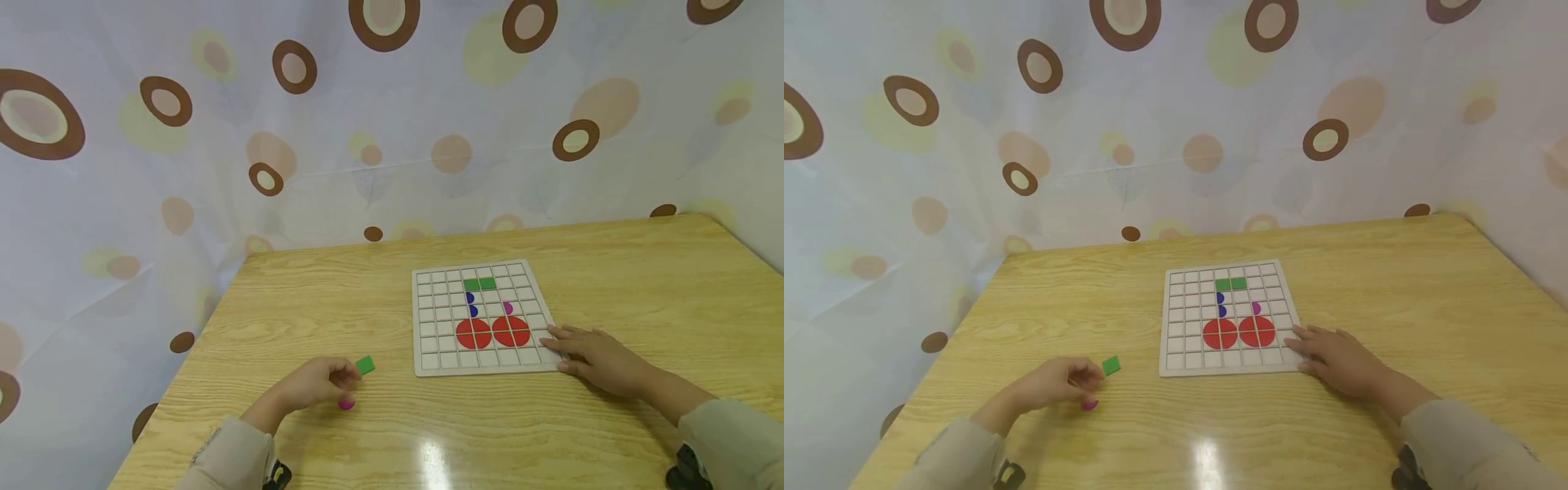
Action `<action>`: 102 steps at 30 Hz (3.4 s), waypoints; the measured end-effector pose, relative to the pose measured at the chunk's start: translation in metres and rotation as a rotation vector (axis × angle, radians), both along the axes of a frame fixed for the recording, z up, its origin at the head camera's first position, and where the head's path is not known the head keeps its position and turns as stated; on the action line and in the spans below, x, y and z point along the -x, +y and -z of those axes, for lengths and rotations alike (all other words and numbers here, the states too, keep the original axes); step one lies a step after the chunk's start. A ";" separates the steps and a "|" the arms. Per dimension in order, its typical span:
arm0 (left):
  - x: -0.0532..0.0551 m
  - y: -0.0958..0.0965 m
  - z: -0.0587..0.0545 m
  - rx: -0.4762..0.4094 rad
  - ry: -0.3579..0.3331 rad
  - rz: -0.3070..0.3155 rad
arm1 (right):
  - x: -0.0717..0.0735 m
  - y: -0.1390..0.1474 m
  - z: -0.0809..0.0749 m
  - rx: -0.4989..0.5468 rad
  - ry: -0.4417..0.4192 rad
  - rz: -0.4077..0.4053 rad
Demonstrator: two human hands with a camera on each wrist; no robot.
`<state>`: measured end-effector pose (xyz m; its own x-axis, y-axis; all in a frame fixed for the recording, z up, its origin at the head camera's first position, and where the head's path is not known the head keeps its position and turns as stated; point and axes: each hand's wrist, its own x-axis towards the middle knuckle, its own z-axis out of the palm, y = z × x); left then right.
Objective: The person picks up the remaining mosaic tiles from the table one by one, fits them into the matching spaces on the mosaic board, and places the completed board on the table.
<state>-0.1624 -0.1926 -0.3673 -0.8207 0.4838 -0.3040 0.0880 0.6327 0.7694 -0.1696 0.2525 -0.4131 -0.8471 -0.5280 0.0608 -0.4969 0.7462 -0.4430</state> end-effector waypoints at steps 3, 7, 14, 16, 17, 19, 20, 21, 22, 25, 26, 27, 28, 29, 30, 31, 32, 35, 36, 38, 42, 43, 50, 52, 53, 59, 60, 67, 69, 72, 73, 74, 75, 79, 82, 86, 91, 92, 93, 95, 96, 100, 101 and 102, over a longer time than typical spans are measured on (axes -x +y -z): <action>0.000 -0.002 0.003 0.032 0.019 0.019 | 0.000 0.000 0.002 0.009 0.013 -0.002; -0.002 -0.004 0.006 0.062 0.056 0.054 | -0.001 0.000 -0.001 0.008 -0.003 0.001; -0.005 -0.005 0.008 0.079 0.087 0.085 | -0.001 -0.002 -0.004 -0.003 -0.010 0.007; -0.006 -0.005 0.009 0.085 0.104 0.094 | 0.000 -0.002 -0.004 -0.006 -0.018 0.009; -0.006 -0.005 0.009 0.094 0.112 0.096 | 0.000 -0.002 -0.004 -0.006 -0.017 0.012; -0.007 -0.005 0.010 0.103 0.136 0.107 | 0.000 -0.002 -0.005 -0.009 -0.015 0.009; -0.007 -0.005 0.010 0.106 0.145 0.112 | 0.000 -0.002 -0.005 -0.009 -0.011 0.006; -0.007 -0.005 0.010 0.108 0.158 0.119 | 0.000 -0.002 -0.005 -0.007 -0.006 0.004; -0.007 -0.005 0.010 0.114 0.169 0.124 | 0.000 -0.002 -0.006 -0.006 -0.003 0.002; -0.008 -0.004 0.010 0.120 0.196 0.139 | 0.001 -0.002 -0.007 -0.004 -0.004 0.000; -0.009 -0.004 0.009 0.123 0.202 0.141 | 0.001 -0.002 -0.007 -0.003 -0.005 0.001; -0.009 -0.003 0.009 0.124 0.204 0.142 | 0.001 -0.002 -0.007 -0.003 -0.007 0.002; -0.009 -0.003 0.009 0.124 0.204 0.142 | 0.001 -0.002 -0.007 -0.003 -0.010 0.003; -0.009 -0.003 0.008 0.126 0.208 0.145 | 0.001 -0.002 -0.006 -0.002 -0.013 0.004; -0.009 -0.002 0.008 0.130 0.210 0.147 | 0.000 -0.002 -0.006 -0.001 -0.016 0.005; -0.009 -0.002 0.008 0.134 0.215 0.149 | 0.000 -0.002 -0.006 0.000 -0.018 0.006; -0.009 -0.002 0.009 0.138 0.218 0.151 | 0.000 -0.002 -0.006 -0.001 -0.019 0.007; -0.009 -0.001 0.010 0.147 0.232 0.159 | 0.000 -0.002 -0.006 -0.005 -0.023 0.008; -0.009 -0.001 0.010 0.148 0.233 0.160 | -0.001 -0.002 -0.006 -0.005 -0.023 0.008; -0.009 -0.001 0.011 0.146 0.236 0.162 | -0.001 -0.002 -0.006 -0.006 -0.026 0.008; -0.010 -0.001 0.011 0.147 0.229 0.160 | -0.002 -0.002 -0.006 -0.003 -0.024 0.004; -0.010 -0.001 0.011 0.147 0.226 0.159 | -0.002 -0.002 -0.005 -0.003 -0.023 0.003; -0.010 -0.001 0.012 0.114 0.178 0.153 | -0.003 -0.003 -0.007 0.000 -0.027 0.007; -0.010 -0.002 0.013 0.103 0.169 0.154 | -0.003 -0.003 -0.007 -0.003 -0.020 0.006; -0.010 -0.002 0.013 0.098 0.163 0.153 | -0.003 -0.003 -0.007 -0.005 -0.017 0.006; -0.008 -0.003 0.016 0.048 0.120 0.151 | -0.004 -0.003 -0.007 -0.016 -0.010 0.008; -0.007 -0.003 0.016 0.043 0.122 0.154 | -0.004 -0.003 -0.007 -0.015 -0.011 0.008; -0.004 0.004 0.017 0.026 0.145 0.145 | -0.004 -0.002 -0.006 -0.001 -0.013 0.008; -0.002 0.008 0.016 0.014 0.141 0.128 | -0.003 -0.002 -0.006 -0.001 -0.021 0.011; -0.001 0.015 0.013 -0.012 0.127 0.098 | -0.003 -0.002 -0.005 0.002 -0.016 0.008; -0.001 0.018 0.012 -0.021 0.122 0.089 | -0.003 -0.001 -0.005 0.004 -0.013 0.006; 0.000 0.021 0.011 -0.031 0.115 0.081 | -0.003 -0.001 -0.004 0.005 -0.009 0.003; 0.001 0.024 0.010 -0.042 0.109 0.073 | -0.003 -0.001 -0.004 0.007 -0.003 0.001; 0.003 0.037 0.006 -0.082 0.101 0.064 | -0.003 -0.001 -0.003 0.006 0.006 -0.003; 0.006 0.047 0.004 -0.087 0.109 0.060 | -0.003 -0.001 -0.003 0.008 0.007 -0.005; 0.012 0.062 0.001 -0.086 0.127 0.054 | -0.003 -0.002 -0.004 0.011 0.005 -0.007; 0.020 0.081 -0.003 -0.114 0.121 0.042 | -0.003 -0.001 -0.005 0.013 -0.001 -0.007; 0.022 0.086 -0.004 -0.117 0.121 0.040 | -0.003 -0.001 -0.005 0.014 -0.002 -0.006; 0.023 0.090 -0.005 -0.124 0.118 0.036 | -0.003 -0.001 -0.004 0.017 0.000 -0.003; 0.028 0.098 -0.006 -0.133 0.121 0.034 | -0.002 -0.002 -0.004 0.020 -0.001 0.001; 0.030 0.103 -0.006 -0.134 0.122 0.033 | -0.002 -0.002 -0.004 0.019 -0.003 0.002; 0.039 0.119 -0.006 -0.150 0.131 0.032 | -0.001 -0.001 -0.003 0.015 -0.018 0.005; 0.041 0.122 -0.006 -0.153 0.135 0.031 | -0.001 -0.001 -0.003 0.011 -0.020 0.003; 0.043 0.126 -0.006 -0.162 0.133 0.029 | -0.001 -0.001 -0.003 0.011 -0.018 0.003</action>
<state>-0.2052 -0.0665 -0.3612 -0.8334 0.5415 -0.1104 0.2118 0.4975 0.8412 -0.1685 0.2519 -0.4102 -0.8496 -0.5250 0.0509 -0.4865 0.7428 -0.4599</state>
